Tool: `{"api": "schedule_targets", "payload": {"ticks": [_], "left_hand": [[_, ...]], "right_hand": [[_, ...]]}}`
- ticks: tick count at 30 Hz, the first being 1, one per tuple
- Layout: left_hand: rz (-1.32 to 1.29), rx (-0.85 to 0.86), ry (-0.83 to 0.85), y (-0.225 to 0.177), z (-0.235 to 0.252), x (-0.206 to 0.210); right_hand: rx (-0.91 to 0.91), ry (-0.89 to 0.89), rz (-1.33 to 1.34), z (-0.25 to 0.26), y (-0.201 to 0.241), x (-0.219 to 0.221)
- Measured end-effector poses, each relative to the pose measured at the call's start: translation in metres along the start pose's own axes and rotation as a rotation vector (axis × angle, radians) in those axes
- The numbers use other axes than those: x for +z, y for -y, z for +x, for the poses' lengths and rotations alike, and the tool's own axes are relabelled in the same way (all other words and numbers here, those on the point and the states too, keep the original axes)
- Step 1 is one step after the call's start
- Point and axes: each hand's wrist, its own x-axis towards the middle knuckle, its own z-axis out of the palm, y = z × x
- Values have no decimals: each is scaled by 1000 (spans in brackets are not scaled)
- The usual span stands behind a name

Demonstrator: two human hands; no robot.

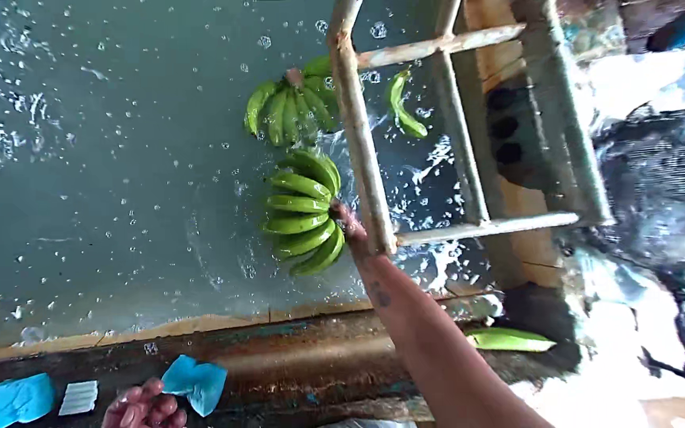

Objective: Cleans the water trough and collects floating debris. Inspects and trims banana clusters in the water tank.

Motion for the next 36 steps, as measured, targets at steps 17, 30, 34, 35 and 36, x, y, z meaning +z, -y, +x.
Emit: {"api": "schedule_targets", "payload": {"ticks": [17,30,34,35,36], "left_hand": [[161,-363,-108,75,246,0],[-151,-384,-127,118,188,32],[-200,-339,-129,124,181,43],[-201,-325,-145,126,181,48],[-197,-307,-170,130,181,52]], "right_hand": [[-178,552,-1131,-79,118,165],[237,-94,-1041,-112,102,170],[271,-143,-1047,-108,108,169],[291,-152,-1031,-106,107,172],[316,-157,-987,-104,104,175]]}}
